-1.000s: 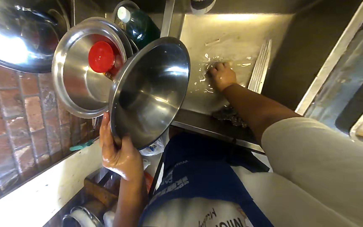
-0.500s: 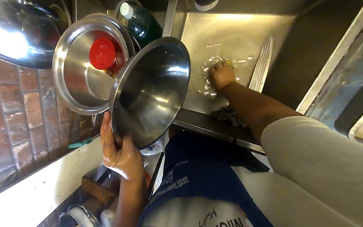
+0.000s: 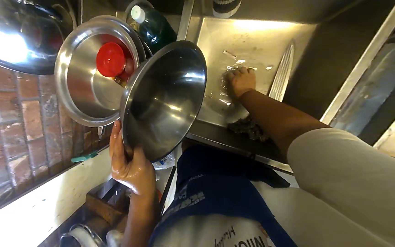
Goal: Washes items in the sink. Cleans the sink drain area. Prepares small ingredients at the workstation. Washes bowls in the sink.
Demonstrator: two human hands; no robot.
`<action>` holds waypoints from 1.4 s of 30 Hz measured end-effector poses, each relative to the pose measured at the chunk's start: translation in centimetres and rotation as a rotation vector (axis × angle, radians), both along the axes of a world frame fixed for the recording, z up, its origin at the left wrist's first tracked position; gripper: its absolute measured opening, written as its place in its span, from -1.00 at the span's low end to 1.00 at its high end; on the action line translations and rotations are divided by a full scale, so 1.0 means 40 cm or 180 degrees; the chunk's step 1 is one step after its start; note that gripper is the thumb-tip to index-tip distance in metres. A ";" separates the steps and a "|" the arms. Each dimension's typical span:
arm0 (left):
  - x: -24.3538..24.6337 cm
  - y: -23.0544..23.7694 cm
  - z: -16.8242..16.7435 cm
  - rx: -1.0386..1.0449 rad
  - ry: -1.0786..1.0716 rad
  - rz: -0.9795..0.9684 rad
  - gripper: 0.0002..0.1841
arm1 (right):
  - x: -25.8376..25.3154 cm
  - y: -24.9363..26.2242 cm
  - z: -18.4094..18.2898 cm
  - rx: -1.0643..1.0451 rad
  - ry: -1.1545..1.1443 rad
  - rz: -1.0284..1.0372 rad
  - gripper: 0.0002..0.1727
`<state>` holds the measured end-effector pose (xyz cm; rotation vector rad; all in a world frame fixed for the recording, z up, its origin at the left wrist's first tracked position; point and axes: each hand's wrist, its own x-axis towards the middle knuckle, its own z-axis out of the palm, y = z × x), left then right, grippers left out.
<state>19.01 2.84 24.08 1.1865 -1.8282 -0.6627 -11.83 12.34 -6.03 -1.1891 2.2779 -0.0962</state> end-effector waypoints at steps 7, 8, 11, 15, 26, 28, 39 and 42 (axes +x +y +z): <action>-0.014 -0.005 0.005 0.0115 0.0012 0.0063 -0.42 | 0.003 0.005 -0.006 -0.0043 0.0045 -0.0055 -0.60; -0.015 -0.006 0.005 0.0112 0.0014 0.0075 -0.41 | 0.004 0.004 0.000 -0.0056 0.0033 -0.0091 -0.60; -0.018 -0.011 0.004 0.0107 0.0027 0.0074 -0.41 | 0.005 0.003 0.013 -0.0154 -0.0037 -0.0191 -0.63; -0.022 -0.013 0.001 0.0160 0.0056 -0.0012 -0.40 | -0.003 0.008 -0.013 -0.0179 -0.0050 -0.0210 -0.62; -0.010 -0.013 -0.003 0.0182 0.0064 0.0037 -0.40 | -0.003 0.043 -0.003 -0.0657 -0.0039 -0.0390 -0.59; -0.005 -0.015 -0.004 0.0183 0.0067 0.0035 -0.40 | -0.020 0.060 -0.014 -0.0933 0.0070 -0.0804 -0.48; 0.005 -0.020 -0.007 0.0143 0.0005 0.0152 -0.39 | 0.012 0.082 -0.104 -0.1385 -0.0225 -0.0741 -0.22; 0.011 -0.017 -0.005 0.0159 0.0051 0.0141 -0.38 | -0.064 0.045 -0.008 -0.0206 0.0301 -0.1048 -0.22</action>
